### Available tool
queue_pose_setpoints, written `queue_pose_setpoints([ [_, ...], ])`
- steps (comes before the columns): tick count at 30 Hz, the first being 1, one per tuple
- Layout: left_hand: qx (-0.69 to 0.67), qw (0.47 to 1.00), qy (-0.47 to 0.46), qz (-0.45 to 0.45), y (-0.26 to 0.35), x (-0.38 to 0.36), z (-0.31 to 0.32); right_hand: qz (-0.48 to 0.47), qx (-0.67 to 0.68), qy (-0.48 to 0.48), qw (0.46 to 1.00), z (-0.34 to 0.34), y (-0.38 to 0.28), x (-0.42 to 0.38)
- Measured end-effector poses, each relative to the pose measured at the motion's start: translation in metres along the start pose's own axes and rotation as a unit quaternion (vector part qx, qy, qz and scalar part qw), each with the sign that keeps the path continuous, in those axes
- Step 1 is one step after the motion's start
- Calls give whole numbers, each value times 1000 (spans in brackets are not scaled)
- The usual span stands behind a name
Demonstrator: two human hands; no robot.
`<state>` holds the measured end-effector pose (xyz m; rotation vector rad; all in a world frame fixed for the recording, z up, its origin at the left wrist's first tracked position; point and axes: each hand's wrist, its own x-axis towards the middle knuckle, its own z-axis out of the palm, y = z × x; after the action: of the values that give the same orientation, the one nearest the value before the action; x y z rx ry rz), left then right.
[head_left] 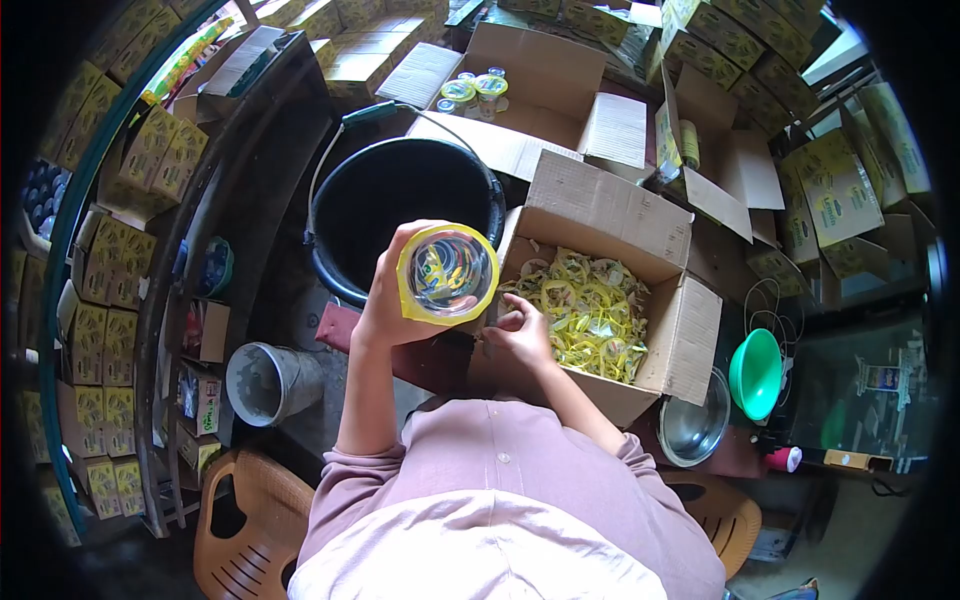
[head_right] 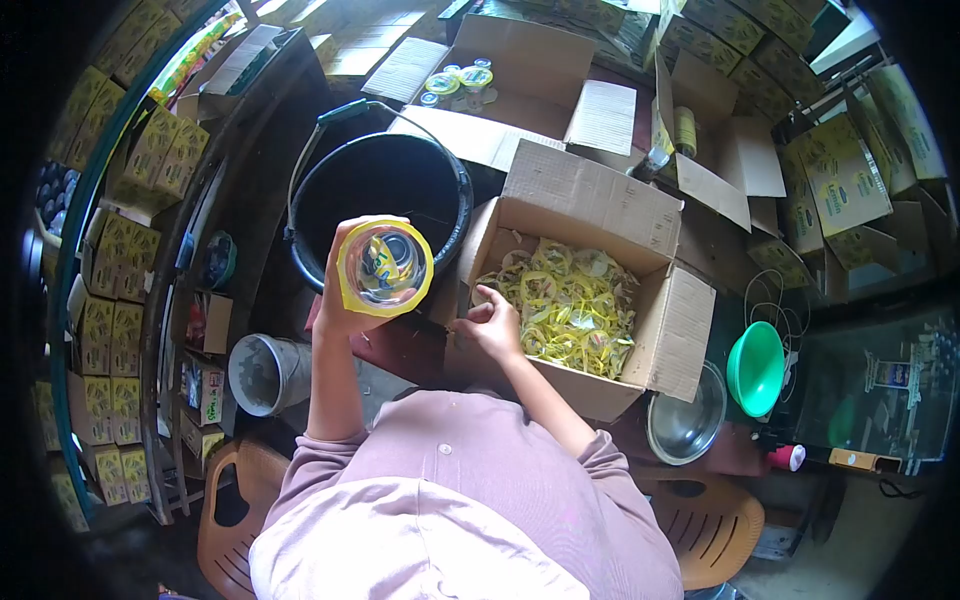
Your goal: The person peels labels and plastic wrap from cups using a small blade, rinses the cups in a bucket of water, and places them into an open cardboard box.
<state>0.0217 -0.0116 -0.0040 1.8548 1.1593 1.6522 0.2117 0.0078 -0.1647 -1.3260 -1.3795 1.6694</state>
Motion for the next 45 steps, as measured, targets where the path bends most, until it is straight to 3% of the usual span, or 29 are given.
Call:
queue_pose_setpoints([
  [3,-11,1000,-2,11,3,-2,-2,-65,-129,38,989,5,8,5],
  [7,-22,1000,-6,21,3,-5,-4,-31,-71,17,997,7,4,3],
  [10,-16,1000,-2,12,5,-6,-5,52,39,2,998,8,-2,2],
  [20,19,1000,-3,-15,5,-8,-7,86,-54,-13,995,3,0,6],
  [23,-11,1000,-6,-10,-1,-6,-1,11,-35,48,998,1,31,16],
  [25,-25,999,-22,-1,-2,-2,4,-49,-34,172,983,-8,16,15],
  [26,-31,999,-32,1,-1,0,7,-11,-31,211,977,-21,11,18],
  [27,-38,998,-42,2,-1,3,9,-87,-24,263,960,-34,25,28],
  [29,-40,997,-59,-1,-3,5,12,-167,-210,256,929,-70,14,25],
  [30,-39,997,-66,3,-3,7,14,-191,-397,248,863,-77,-15,10],
  [31,-37,997,-73,8,-3,9,16,-129,-513,298,795,-79,-27,6],
  [33,-33,997,-63,12,-7,12,21,-174,-391,331,841,-79,-72,-10],
  [36,7,998,-60,-28,-11,12,29,-379,-244,283,847,-71,-129,-28],
  [39,74,995,-63,-15,-4,16,38,-430,-301,221,822,-41,-173,-49],
  [42,127,989,-75,34,-3,18,45,-400,-348,201,824,-16,-182,-42],
  [45,159,983,-84,45,-3,18,44,-413,-314,174,837,-14,-176,-31],
])
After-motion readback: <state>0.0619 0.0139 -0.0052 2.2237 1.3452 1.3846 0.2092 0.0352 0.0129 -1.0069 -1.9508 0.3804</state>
